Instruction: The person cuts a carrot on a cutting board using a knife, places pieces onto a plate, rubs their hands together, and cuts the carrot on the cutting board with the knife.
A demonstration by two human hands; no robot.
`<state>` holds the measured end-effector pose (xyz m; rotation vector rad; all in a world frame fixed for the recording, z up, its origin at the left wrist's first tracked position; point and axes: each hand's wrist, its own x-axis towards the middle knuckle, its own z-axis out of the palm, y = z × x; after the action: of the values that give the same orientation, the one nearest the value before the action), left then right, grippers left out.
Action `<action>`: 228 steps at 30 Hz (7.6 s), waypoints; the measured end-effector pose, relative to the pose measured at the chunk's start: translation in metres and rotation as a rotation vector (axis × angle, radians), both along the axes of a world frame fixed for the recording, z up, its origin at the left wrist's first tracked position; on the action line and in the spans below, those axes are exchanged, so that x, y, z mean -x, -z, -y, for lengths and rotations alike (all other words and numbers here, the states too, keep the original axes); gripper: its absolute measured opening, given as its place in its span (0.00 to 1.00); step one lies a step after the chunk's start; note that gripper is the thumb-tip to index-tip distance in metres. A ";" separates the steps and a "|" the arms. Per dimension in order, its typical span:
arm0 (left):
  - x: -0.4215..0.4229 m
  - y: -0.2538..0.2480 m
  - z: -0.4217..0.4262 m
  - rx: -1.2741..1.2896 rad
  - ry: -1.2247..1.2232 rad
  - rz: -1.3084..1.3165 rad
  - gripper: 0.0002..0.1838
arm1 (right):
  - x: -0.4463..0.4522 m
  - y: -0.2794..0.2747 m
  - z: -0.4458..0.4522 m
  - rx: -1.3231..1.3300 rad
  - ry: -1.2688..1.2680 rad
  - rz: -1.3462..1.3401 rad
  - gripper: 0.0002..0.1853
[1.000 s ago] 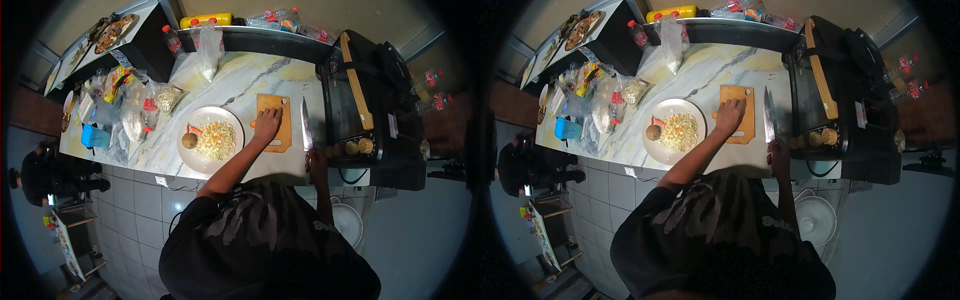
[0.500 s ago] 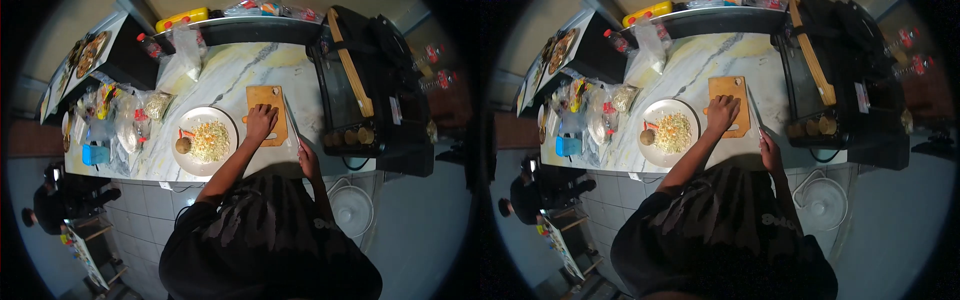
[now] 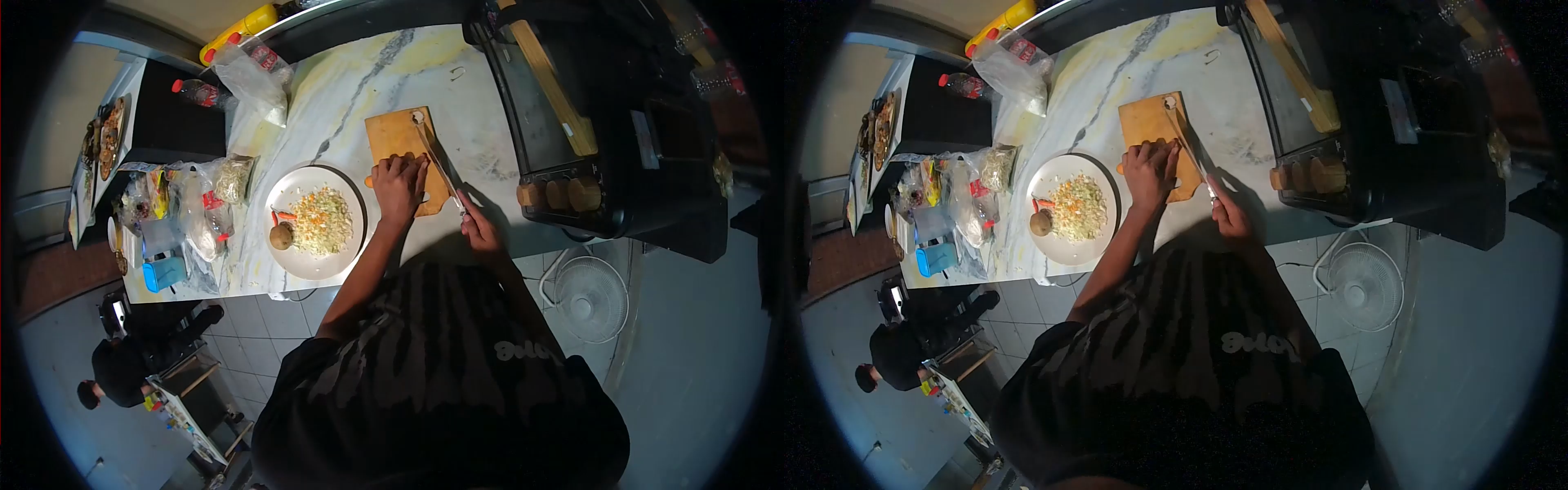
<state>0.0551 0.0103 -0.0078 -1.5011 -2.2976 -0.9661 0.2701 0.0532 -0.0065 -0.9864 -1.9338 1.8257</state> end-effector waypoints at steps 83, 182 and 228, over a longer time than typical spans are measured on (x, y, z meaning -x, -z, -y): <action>-0.005 0.005 -0.018 0.018 -0.169 0.096 0.14 | 0.020 -0.043 -0.036 -0.249 -0.255 0.409 0.38; 0.071 -0.018 -0.042 0.185 -0.271 0.993 0.08 | 0.077 -0.036 -0.100 -0.450 -0.346 0.327 0.31; 0.062 -0.008 -0.029 0.148 -0.218 0.734 0.10 | 0.077 0.008 -0.081 -0.373 -0.174 -0.166 0.23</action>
<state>-0.0066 0.0389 0.0004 -0.9980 -2.9990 -1.4895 0.1934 0.1339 -0.0143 -0.5465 -2.2001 1.4926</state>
